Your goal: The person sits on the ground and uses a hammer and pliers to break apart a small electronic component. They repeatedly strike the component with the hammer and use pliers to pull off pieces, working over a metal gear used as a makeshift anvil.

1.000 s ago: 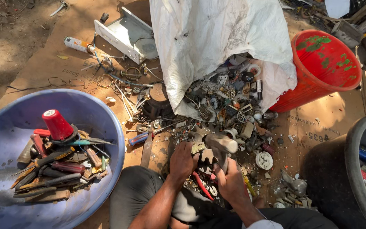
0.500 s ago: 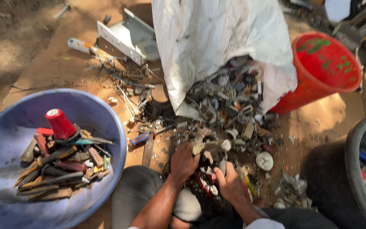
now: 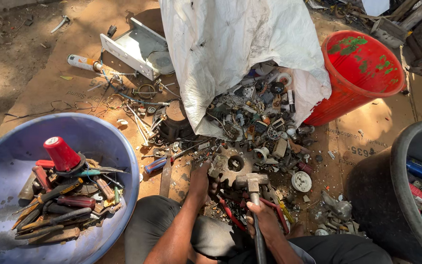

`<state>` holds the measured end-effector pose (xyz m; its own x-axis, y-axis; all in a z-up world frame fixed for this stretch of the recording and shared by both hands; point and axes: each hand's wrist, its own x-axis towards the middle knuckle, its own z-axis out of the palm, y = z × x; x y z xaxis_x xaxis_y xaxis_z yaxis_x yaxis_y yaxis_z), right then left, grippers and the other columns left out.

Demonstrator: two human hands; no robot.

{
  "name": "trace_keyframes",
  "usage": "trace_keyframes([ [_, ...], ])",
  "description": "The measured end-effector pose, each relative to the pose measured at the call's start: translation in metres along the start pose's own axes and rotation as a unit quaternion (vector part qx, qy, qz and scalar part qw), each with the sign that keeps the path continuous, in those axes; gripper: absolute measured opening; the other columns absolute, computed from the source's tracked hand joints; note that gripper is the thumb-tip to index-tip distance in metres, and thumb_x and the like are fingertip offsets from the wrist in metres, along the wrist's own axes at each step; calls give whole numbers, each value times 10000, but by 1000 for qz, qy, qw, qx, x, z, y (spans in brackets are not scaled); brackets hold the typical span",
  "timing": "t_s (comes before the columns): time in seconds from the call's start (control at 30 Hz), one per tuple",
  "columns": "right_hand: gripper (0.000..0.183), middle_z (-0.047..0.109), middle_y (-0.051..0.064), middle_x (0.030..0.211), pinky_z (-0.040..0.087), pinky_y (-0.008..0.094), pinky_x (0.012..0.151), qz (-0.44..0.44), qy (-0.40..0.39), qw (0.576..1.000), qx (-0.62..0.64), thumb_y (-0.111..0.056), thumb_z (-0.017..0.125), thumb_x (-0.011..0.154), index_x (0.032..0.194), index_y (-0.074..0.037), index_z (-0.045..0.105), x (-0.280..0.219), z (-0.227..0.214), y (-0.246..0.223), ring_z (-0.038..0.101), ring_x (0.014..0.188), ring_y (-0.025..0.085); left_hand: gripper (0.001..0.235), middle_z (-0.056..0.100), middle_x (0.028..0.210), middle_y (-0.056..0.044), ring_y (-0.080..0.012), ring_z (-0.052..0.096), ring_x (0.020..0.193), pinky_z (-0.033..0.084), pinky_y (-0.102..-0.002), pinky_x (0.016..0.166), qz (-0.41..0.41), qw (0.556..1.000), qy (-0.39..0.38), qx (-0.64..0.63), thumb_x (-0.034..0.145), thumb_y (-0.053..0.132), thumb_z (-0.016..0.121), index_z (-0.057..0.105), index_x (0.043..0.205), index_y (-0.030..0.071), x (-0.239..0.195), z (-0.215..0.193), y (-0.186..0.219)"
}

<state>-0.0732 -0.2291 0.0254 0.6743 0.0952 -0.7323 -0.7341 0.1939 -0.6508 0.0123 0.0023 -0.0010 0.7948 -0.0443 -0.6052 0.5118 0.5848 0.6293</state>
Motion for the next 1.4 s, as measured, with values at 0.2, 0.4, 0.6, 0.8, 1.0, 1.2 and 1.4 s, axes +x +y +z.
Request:
trace_keyframes([
  [0.2,343,504,26,577,423,313,356,35,28,999,-22,-366,667,910,1008,-88,491,1,11,-7,471,371,147,642,586,588,-116,-201,528,393,420,-363,367,-47,989,40,133,1018,574,426,644,828,0,-1,1,-2],
  [0.4,359,497,17,582,431,316,369,41,31,998,-23,-400,666,891,1026,-112,499,0,14,-9,472,385,140,672,676,720,-203,-300,650,549,532,-434,497,21,969,76,233,962,571,527,654,1196,-46,3,-3,-9],
  [0.6,374,498,23,579,438,324,371,41,39,998,-30,-396,681,885,1031,-105,497,-1,13,-7,480,385,149,797,689,1185,-324,-427,686,1146,519,-447,1008,172,853,55,489,804,327,689,447,1424,-111,6,-9,-18],
  [0.8,369,506,19,592,446,324,372,30,43,997,-49,-368,676,911,1027,-69,495,-1,17,-11,487,395,138,907,570,1342,-349,-458,588,1236,453,-478,1074,143,798,37,584,958,473,619,231,1551,-93,5,-4,-17],
  [1.0,340,561,54,621,412,338,382,-96,75,976,-179,-247,680,885,1129,-13,643,-8,23,-14,491,383,171,955,499,1358,-319,-473,576,1178,500,-512,953,213,789,44,575,869,482,718,251,1553,9,-6,-2,-16],
  [1.2,373,759,133,827,563,365,588,-343,66,859,-375,-236,632,888,1166,2,561,-12,28,-34,751,666,238,552,608,1258,-183,-396,653,1086,542,-484,912,293,785,59,543,831,304,763,591,1317,106,-9,2,-14],
  [1.4,280,754,109,774,542,340,552,-406,97,804,-423,-183,723,891,1090,-12,628,-34,51,-65,716,624,199,519,616,1185,-177,-396,653,1045,541,-486,886,325,781,53,530,830,297,746,605,1287,95,-10,4,-10],
])
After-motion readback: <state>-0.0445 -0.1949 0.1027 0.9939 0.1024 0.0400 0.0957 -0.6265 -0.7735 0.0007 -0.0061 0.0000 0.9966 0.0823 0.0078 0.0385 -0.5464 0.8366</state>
